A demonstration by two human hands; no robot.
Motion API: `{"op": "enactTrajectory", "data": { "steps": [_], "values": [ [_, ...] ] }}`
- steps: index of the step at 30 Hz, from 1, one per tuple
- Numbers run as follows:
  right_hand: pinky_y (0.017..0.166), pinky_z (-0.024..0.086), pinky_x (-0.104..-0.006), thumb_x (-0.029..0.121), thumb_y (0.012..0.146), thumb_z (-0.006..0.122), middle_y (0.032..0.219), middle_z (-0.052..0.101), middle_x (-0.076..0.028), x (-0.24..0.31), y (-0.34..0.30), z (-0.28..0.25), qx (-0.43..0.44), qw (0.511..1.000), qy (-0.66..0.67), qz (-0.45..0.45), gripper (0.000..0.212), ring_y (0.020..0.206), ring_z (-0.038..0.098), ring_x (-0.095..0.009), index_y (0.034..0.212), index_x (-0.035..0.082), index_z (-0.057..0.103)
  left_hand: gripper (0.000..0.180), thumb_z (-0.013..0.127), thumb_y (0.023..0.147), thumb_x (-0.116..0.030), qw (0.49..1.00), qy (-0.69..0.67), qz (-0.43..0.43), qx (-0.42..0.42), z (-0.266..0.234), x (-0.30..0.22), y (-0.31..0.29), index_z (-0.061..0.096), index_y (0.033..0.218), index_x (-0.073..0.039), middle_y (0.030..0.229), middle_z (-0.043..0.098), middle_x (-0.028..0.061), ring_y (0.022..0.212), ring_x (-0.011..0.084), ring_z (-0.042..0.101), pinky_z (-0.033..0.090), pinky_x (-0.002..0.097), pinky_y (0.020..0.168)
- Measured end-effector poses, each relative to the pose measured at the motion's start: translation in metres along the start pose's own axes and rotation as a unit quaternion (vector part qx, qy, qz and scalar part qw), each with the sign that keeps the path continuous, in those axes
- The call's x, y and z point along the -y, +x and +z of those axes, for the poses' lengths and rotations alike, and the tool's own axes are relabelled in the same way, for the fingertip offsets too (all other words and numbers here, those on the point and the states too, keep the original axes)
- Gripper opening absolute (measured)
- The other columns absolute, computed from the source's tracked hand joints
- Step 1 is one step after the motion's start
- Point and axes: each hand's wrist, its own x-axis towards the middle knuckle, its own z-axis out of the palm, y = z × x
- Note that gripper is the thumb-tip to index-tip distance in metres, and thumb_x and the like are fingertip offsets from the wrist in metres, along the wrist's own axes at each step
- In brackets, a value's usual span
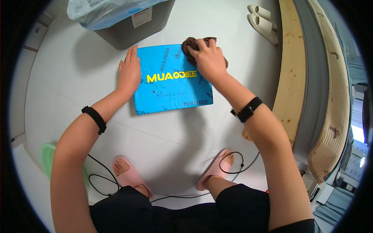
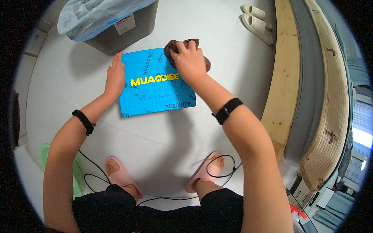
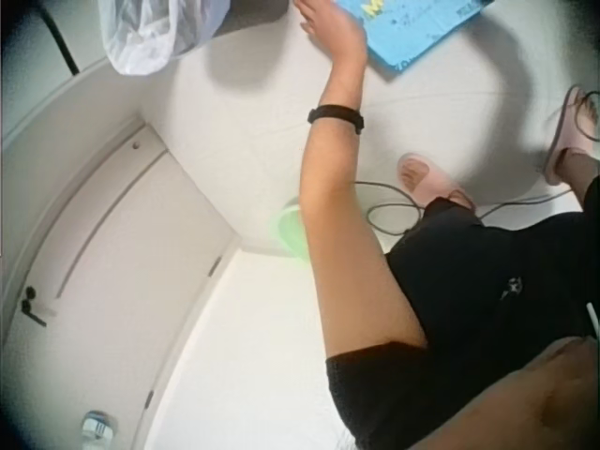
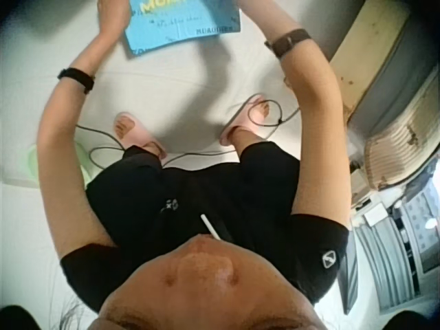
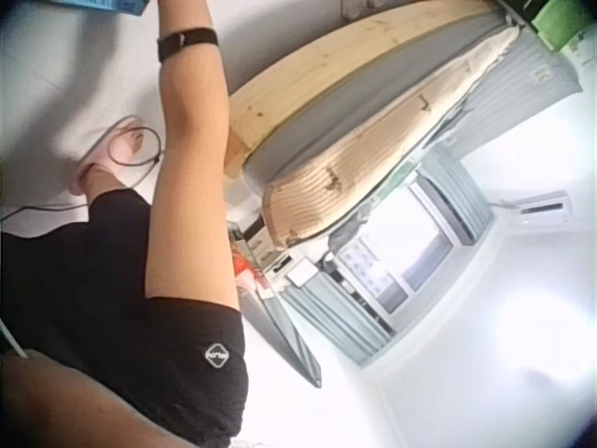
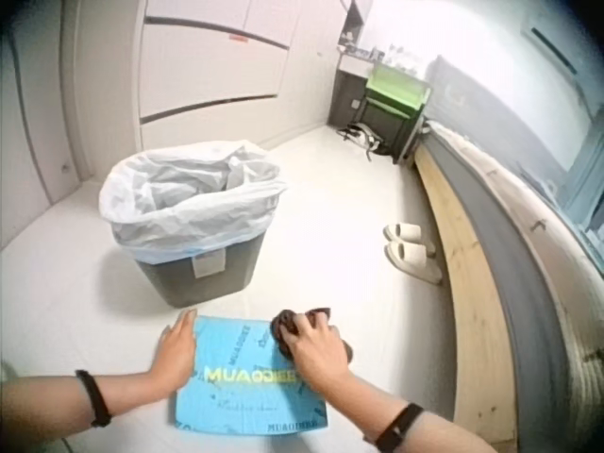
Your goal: Cleaning a blue shoe box with a brown cloth.
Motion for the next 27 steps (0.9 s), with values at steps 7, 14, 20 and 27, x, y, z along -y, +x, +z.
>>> {"op": "enactTrajectory", "data": {
  "steps": [7, 14, 20, 27],
  "values": [
    [0.074, 0.047, -0.0364, 0.018, 0.081, 0.055, 0.107, 0.048, -0.004, 0.061, -0.096, -0.022, 0.004, 0.969, 0.066, -0.238, 0.038, 0.099, 0.048, -0.028, 0.117, 0.022, 0.063, 0.047, 0.036, 0.097, -0.008, 0.999, 0.037, 0.0, 0.009, -0.002, 0.002, -0.005, 0.027, 0.143, -0.005, 0.146, 0.034, 0.0123, 0.133, 0.0302, 0.037, 0.022, 0.0564, 0.11],
    [0.075, 0.048, -0.0385, 0.016, 0.083, 0.057, 0.121, 0.052, -0.005, -0.006, -0.024, -0.001, 0.014, 0.999, -0.029, -0.032, 0.039, 0.103, 0.05, -0.029, 0.121, 0.022, 0.063, 0.046, 0.037, 0.099, -0.013, 1.0, 0.008, 0.01, -0.009, 0.0, 0.0, -0.002, 0.027, 0.143, -0.005, 0.147, 0.034, 0.0137, 0.133, 0.0319, 0.037, 0.022, 0.0565, 0.11],
    [0.075, 0.046, -0.0389, 0.017, 0.081, 0.058, 0.11, 0.052, -0.007, 0.082, 0.003, 0.002, -0.01, 0.991, 0.067, -0.112, 0.027, 0.101, 0.049, -0.028, 0.107, 0.014, 0.066, 0.046, 0.038, 0.099, -0.014, 1.0, 0.005, -0.007, -0.005, -0.001, 0.0, -0.006, 0.029, 0.143, -0.006, 0.147, 0.034, 0.0141, 0.132, 0.0321, 0.037, 0.023, 0.0577, 0.109],
    [0.07, 0.046, -0.0331, 0.02, 0.076, 0.059, 0.101, 0.049, 0.0, 0.052, -0.073, -0.019, -0.001, 0.954, 0.076, -0.289, 0.035, 0.09, 0.049, -0.021, 0.11, 0.026, 0.065, 0.046, 0.036, 0.1, -0.016, 1.0, 0.012, 0.005, 0.011, -0.006, 0.002, -0.008, 0.027, 0.144, -0.008, 0.148, 0.033, 0.0166, 0.136, 0.0337, 0.033, 0.023, 0.0547, 0.11]
  ]
}}
